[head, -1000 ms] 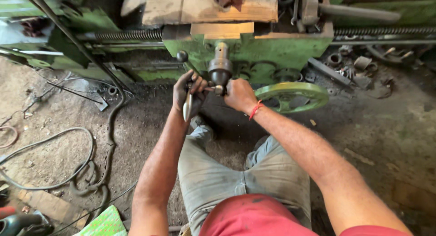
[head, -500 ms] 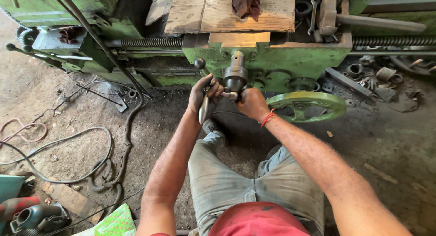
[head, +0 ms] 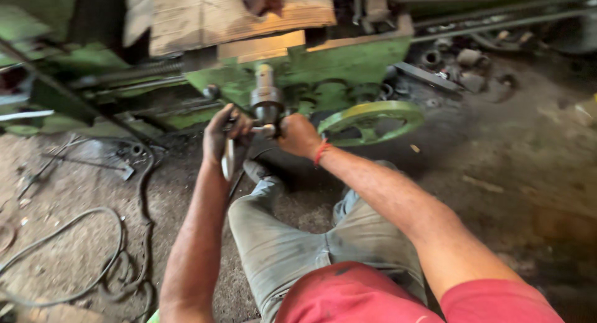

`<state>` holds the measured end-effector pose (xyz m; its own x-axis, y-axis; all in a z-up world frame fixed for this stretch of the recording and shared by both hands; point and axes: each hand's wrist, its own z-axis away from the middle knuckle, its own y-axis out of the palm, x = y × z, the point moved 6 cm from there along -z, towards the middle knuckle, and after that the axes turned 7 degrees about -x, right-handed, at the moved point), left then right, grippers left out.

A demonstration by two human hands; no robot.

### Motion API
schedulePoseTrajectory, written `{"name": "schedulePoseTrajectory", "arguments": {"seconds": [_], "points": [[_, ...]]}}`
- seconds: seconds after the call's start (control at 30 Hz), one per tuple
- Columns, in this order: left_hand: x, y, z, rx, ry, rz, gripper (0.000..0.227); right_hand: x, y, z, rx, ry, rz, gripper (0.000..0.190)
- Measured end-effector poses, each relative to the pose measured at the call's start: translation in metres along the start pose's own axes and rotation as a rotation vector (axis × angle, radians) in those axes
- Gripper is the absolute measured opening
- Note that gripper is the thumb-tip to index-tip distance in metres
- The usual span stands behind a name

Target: The person operates a green industrial machine, likely a lathe, by turning a large handwheel and manipulating a chuck or spindle component. The person repeatedly adjusts the machine's controls and the workpiece holder while seated in a workshop environment.

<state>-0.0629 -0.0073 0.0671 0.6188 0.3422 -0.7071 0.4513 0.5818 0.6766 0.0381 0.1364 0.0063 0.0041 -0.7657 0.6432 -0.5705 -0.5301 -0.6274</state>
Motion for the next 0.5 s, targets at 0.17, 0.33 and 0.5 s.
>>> {"name": "schedulePoseTrajectory", "arguments": {"seconds": [0.17, 0.33, 0.5], "points": [[-0.003, 0.007, 0.006, -0.031, -0.037, 0.128, 0.025, 0.007, -0.005, -0.001, -0.005, -0.018, -0.058, 0.021], [-0.006, 0.018, 0.016, -0.023, -0.039, 0.188, 0.024, 0.016, -0.009, -0.002, -0.027, -0.004, -0.061, 0.022], [-0.010, 0.025, 0.017, -0.015, -0.020, 0.148, 0.024, 0.015, -0.009, -0.002, -0.045, 0.019, -0.079, 0.020]]}}
